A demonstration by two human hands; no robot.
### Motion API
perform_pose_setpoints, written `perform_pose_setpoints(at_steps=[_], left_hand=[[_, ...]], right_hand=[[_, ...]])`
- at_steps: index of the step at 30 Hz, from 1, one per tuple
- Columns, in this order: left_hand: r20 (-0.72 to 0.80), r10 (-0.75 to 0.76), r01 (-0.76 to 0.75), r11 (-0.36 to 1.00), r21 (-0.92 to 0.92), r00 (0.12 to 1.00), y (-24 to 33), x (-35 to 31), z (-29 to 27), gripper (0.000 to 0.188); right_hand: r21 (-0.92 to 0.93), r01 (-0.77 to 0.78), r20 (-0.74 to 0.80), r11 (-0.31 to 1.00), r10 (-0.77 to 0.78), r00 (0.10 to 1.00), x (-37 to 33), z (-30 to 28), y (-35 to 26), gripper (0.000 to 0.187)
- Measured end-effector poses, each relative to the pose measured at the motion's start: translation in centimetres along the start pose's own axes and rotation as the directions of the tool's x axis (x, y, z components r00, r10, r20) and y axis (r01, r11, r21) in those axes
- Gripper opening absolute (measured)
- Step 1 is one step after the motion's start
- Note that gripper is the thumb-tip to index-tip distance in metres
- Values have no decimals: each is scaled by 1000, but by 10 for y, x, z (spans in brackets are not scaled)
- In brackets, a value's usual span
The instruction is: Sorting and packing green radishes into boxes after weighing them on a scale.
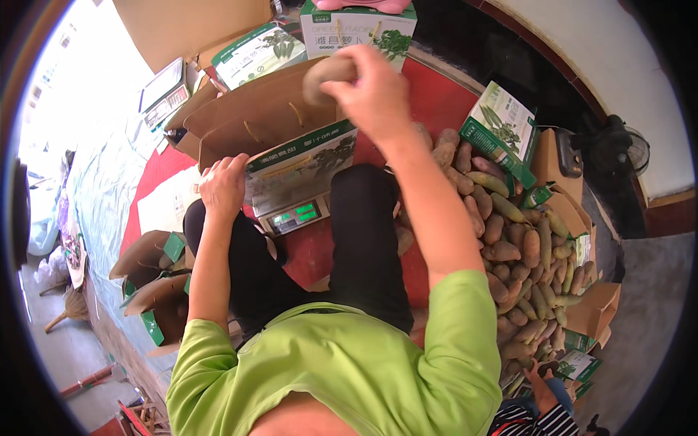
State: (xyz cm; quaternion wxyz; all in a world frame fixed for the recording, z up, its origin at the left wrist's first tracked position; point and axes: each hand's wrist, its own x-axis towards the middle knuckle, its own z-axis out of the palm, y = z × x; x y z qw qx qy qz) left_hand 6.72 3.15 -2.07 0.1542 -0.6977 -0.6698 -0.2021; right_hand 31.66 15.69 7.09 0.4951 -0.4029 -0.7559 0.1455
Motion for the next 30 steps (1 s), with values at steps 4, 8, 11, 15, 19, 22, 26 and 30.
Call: perform_pose_setpoints(at_steps=[4,8,11,15,19,22,26,30], left_hand=[[22,10,-11,1000,7,1000,3,2,-1,17],[42,12,-12,1000,-7,999,4,0,0,20],[33,-9,8,1000,24,999,3,-2,2,20],[62,-18,15,999,36,998,3,-5,4,15],[67,-12,11,1000,13,998,3,-2,6,15],[66,-17,13,998,54,998,4,-1,8,16],[69,-36,32,997,67,997,5,-3,9,17],[93,-16,9,997,71,996,3,-2,15,20]], right_hand=[[-45,0,241,999,11,970,0,76,-7,34],[-123,-101,398,987,142,906,-11,122,-15,24],[-142,-7,288,990,48,956,-17,108,-8,20],[27,-21,130,999,18,991,-37,54,15,18],[190,-320,118,928,302,946,-89,-20,63,19],[89,-489,56,868,486,872,-162,-72,124,18],[-289,-652,-13,701,678,735,-289,-146,167,20],[-452,-826,-126,337,892,433,-431,-194,175,21]])
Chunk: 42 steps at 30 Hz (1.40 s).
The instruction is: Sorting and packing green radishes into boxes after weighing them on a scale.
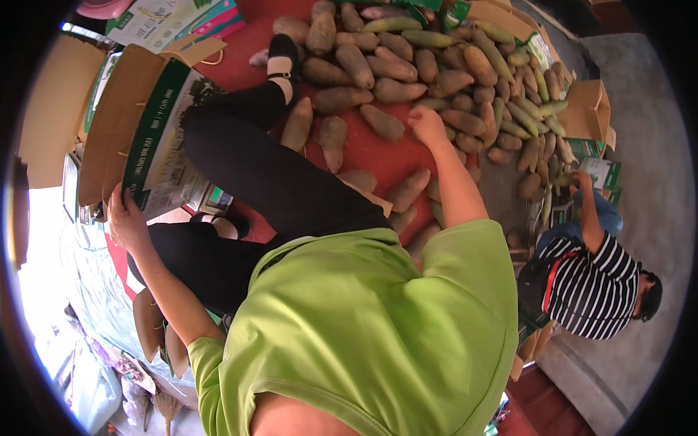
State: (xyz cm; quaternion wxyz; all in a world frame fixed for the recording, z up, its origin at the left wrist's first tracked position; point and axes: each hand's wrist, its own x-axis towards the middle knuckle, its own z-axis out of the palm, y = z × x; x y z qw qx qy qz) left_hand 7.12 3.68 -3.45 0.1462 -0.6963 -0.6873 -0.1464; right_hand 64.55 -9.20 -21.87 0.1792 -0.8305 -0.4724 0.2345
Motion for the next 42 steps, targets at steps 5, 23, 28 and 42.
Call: perform_pose_setpoints(at_steps=[5,23,28,42], left_hand=[[-44,13,-14,1000,-25,999,-5,-3,6,20],[-27,-83,85,992,91,996,-17,-5,15,28],[-24,-83,84,993,80,996,-13,-7,18,28],[17,-135,133,987,86,991,-17,-3,18,26]], right_hand=[[-174,-119,217,978,155,964,-76,43,161,12],[120,-807,423,578,706,569,-186,153,161,21],[214,-918,519,334,757,396,-175,145,146,29],[715,-502,317,486,414,853,-154,105,59,34]])
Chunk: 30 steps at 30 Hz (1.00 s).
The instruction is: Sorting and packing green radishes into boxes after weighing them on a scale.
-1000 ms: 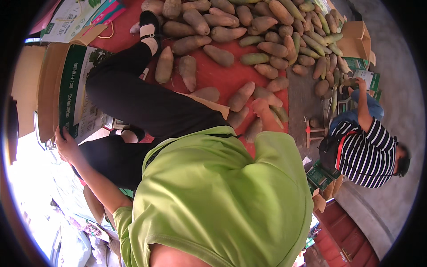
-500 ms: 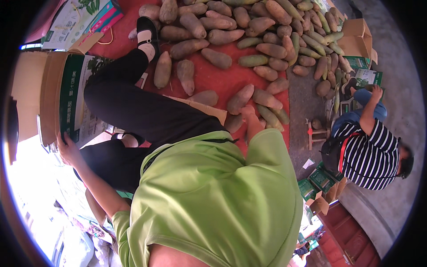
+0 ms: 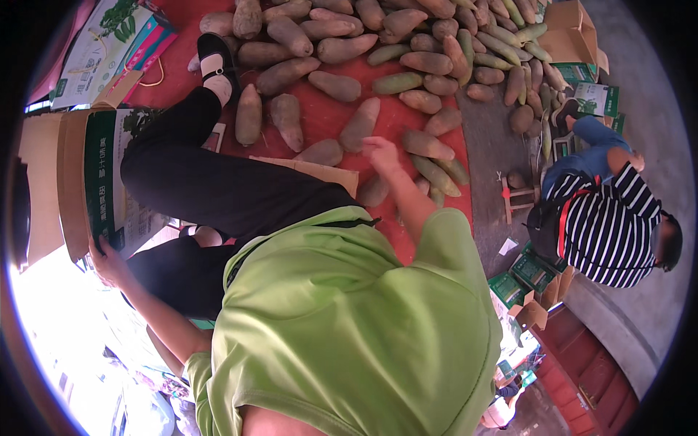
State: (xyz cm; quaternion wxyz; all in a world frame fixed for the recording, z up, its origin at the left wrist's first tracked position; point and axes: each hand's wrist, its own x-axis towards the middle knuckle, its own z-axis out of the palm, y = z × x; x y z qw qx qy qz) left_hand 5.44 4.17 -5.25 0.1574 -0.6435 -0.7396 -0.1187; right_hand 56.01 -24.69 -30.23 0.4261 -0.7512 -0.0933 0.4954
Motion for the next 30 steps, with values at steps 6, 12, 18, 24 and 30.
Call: perform_pose_setpoints(at_steps=[6,12,18,24,30], left_hand=[[-5,16,-15,999,28,1000,-4,0,1,27],[-14,27,-27,1000,-9,1000,-12,3,7,27],[-14,35,-35,999,-38,999,-6,0,12,28],[14,-2,2,1000,-27,1000,-9,1,4,28],[23,-15,16,999,-46,1000,-6,0,5,29]], right_hand=[[-617,-49,-550,785,-386,741,8,-123,62,23],[-138,-263,-753,955,72,654,0,-199,88,47],[-42,-302,-714,952,183,676,9,-200,75,68],[107,-421,-630,901,389,672,16,-178,56,71],[265,-355,-573,896,443,690,23,-178,78,50]])
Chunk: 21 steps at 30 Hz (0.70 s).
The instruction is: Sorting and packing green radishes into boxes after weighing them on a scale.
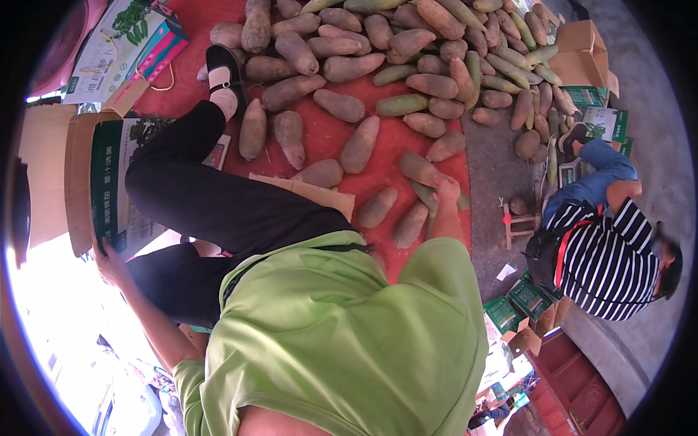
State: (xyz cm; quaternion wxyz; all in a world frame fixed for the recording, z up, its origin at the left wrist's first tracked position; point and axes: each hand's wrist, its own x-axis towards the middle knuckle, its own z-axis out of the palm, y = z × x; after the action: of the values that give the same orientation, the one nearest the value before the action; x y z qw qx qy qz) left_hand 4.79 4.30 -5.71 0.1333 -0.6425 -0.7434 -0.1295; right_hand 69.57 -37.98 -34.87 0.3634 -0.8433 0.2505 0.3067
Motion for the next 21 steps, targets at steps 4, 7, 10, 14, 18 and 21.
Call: perform_pose_setpoints(at_steps=[4,7,10,14,18,21], left_hand=[[16,-41,41,999,10,999,5,-1,-4,29],[-13,-8,8,1000,17,1000,0,-1,2,29],[-10,-7,7,1000,15,1000,3,-1,0,29],[3,0,0,1000,3,1000,6,-1,-7,29],[-53,85,-88,995,-47,995,1,-4,-5,26],[-102,162,-177,970,-165,982,9,-4,-8,21]], right_hand=[[113,40,76,993,-49,996,-19,16,1,43],[139,103,62,985,-113,992,-37,25,-7,43],[111,196,65,974,-204,977,-57,33,-24,46],[-196,431,45,881,-431,901,-52,44,-34,49],[-452,531,70,717,-565,822,-66,50,-55,48],[-326,522,140,788,-506,851,-100,61,-91,46]])
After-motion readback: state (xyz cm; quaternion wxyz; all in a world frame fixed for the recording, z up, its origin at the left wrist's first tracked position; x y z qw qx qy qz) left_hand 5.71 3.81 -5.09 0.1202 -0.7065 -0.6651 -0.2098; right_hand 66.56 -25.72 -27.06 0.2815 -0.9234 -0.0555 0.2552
